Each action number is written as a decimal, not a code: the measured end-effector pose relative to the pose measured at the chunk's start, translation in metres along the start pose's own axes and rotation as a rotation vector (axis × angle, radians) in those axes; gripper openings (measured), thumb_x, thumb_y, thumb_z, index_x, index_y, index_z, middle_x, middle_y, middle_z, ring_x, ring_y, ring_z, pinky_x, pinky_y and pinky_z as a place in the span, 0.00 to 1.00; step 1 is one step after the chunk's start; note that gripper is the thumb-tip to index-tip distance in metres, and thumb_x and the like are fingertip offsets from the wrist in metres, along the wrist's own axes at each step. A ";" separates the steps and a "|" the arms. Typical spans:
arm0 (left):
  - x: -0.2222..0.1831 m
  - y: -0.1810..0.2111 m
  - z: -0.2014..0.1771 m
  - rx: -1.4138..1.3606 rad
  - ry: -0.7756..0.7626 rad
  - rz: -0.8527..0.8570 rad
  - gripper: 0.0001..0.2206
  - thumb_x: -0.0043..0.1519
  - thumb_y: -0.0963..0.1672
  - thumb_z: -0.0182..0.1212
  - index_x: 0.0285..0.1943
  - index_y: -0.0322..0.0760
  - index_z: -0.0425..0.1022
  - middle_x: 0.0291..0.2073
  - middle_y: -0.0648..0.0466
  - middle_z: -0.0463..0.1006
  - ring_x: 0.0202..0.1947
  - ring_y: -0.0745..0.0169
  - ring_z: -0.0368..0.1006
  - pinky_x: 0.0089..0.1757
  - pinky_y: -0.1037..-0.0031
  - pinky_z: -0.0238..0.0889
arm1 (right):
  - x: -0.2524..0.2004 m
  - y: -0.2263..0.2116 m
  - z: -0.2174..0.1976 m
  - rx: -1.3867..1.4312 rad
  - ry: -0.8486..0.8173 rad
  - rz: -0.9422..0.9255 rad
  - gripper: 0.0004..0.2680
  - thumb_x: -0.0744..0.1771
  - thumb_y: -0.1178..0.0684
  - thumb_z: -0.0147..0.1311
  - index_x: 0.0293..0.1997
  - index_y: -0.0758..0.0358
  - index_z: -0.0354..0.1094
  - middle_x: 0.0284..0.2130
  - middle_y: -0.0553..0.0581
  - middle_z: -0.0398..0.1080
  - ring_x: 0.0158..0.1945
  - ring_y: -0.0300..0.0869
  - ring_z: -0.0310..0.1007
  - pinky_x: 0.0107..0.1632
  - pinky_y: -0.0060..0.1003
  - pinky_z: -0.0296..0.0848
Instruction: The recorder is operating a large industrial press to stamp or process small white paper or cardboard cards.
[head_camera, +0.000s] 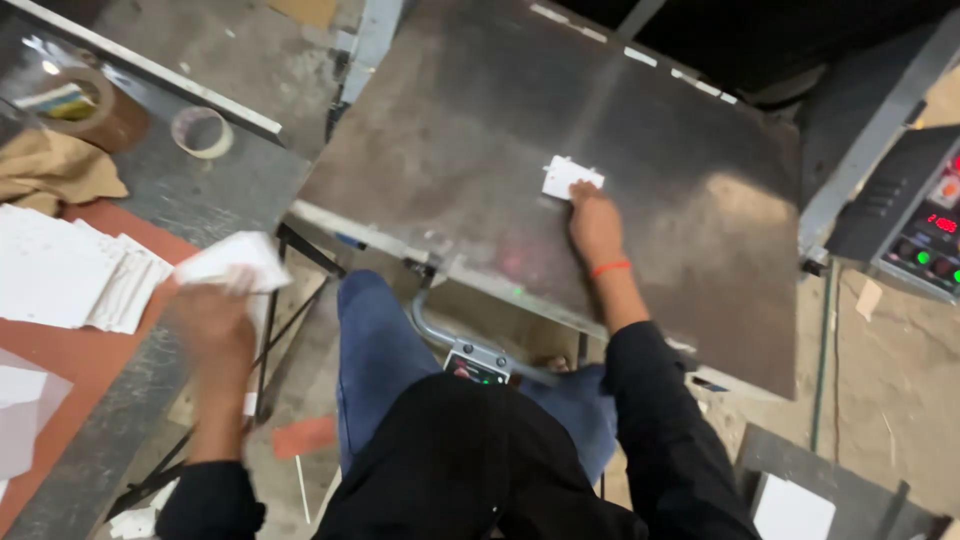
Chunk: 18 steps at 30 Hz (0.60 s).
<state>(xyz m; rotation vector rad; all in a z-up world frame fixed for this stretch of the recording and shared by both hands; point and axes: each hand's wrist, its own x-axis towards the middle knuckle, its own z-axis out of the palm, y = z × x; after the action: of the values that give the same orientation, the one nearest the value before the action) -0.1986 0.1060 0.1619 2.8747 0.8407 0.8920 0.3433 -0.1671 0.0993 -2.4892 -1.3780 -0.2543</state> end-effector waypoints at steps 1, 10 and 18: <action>-0.003 -0.029 -0.021 0.107 0.106 -0.122 0.08 0.67 0.37 0.64 0.52 0.37 0.82 0.42 0.48 0.79 0.45 0.47 0.70 0.49 0.56 0.57 | 0.016 0.015 -0.003 -0.044 -0.075 0.002 0.12 0.68 0.59 0.46 0.53 0.65 0.76 0.51 0.68 0.75 0.50 0.58 0.77 0.54 0.49 0.73; -0.034 -0.141 -0.029 0.538 0.055 -0.315 0.17 0.61 0.42 0.63 0.60 0.41 0.80 0.58 0.43 0.76 0.60 0.38 0.65 0.52 0.48 0.55 | 0.164 0.021 -0.188 0.191 -0.032 -0.027 0.20 0.63 0.44 0.67 0.51 0.72 0.73 0.46 0.71 0.75 0.48 0.62 0.74 0.50 0.50 0.72; -0.019 -0.069 0.013 0.219 0.046 -0.270 0.11 0.62 0.38 0.55 0.52 0.31 0.76 0.51 0.40 0.76 0.58 0.37 0.67 0.58 0.53 0.61 | -0.152 0.006 -0.190 0.100 0.571 0.313 0.08 0.68 0.65 0.53 0.51 0.66 0.75 0.45 0.65 0.76 0.51 0.56 0.76 0.57 0.45 0.73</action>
<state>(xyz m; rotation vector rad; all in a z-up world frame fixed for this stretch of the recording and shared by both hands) -0.2390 0.1574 0.1293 2.8229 1.3721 0.8868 0.2650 -0.3539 0.2341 -2.2497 -0.7442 -0.7344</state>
